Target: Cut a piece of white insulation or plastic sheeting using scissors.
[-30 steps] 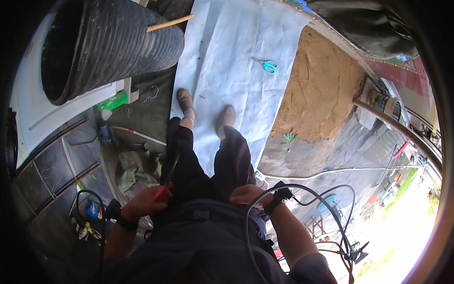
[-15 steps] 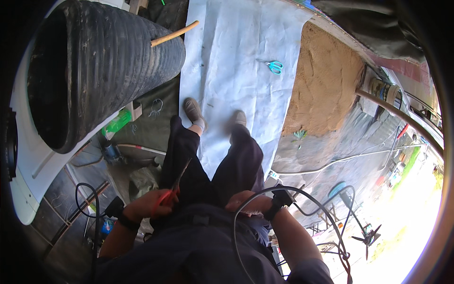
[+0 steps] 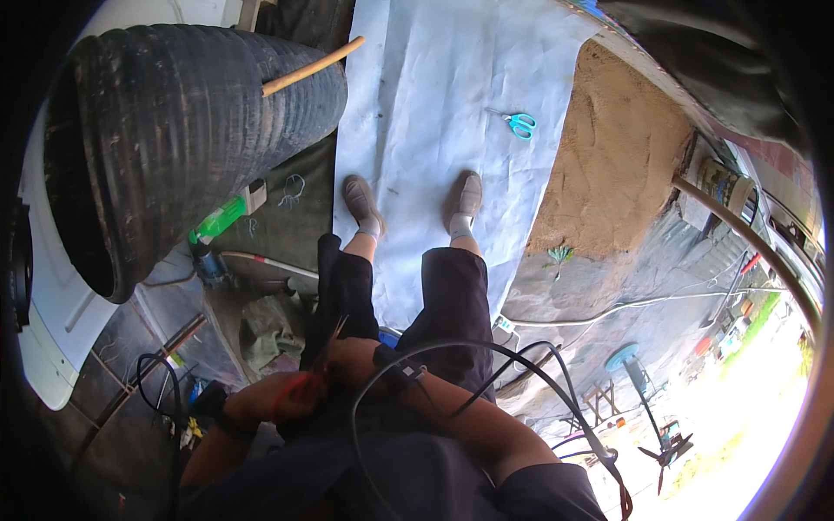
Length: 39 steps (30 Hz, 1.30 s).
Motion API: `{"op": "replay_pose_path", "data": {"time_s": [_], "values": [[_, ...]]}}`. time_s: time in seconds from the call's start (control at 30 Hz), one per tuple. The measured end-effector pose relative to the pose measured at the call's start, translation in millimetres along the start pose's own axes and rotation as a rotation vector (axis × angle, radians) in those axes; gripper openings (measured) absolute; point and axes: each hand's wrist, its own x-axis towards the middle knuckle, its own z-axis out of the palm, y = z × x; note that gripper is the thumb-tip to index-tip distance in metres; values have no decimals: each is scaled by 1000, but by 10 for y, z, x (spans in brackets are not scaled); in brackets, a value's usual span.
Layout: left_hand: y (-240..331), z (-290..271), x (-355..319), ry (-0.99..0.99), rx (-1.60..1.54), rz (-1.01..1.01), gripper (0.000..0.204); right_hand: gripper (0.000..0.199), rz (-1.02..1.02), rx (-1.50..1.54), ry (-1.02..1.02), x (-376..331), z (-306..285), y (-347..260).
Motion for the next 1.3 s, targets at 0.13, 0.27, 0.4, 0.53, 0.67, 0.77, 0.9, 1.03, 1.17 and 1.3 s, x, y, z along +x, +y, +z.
{"op": "replay_pose_path", "data": {"time_s": [0.13,0.27,0.4,0.53,0.67,0.77,0.9,1.03,1.17,1.3], "values": [[87,278,85,-34,-45,-65,38,22,13,-133,-215,-349,-309,-105],[174,443,429,-86,-191,-90,38,23,-26,-98,-264,-654,-378,421],[74,284,1017,27,-135,19,40,26,85,-45,-315,-672,-656,664],[380,-188,1704,216,-318,273,27,26,173,-147,-170,-453,-1205,1286],[618,-826,2696,337,-566,441,25,26,219,-452,133,43,-2353,1651],[984,-1227,3218,409,-714,460,23,28,298,-518,310,479,-3196,1837],[1191,-1773,3766,417,-743,488,27,30,146,-624,483,1191,-4023,2090],[1328,-2272,4250,506,-677,556,27,38,81,-770,517,1897,-4644,2136],[1349,-2687,4544,503,-646,554,28,34,-107,-919,572,2618,-5044,2272],[1261,-3031,4811,507,-637,512,29,40,-97,-1312,354,3202,-5240,2237]]}}
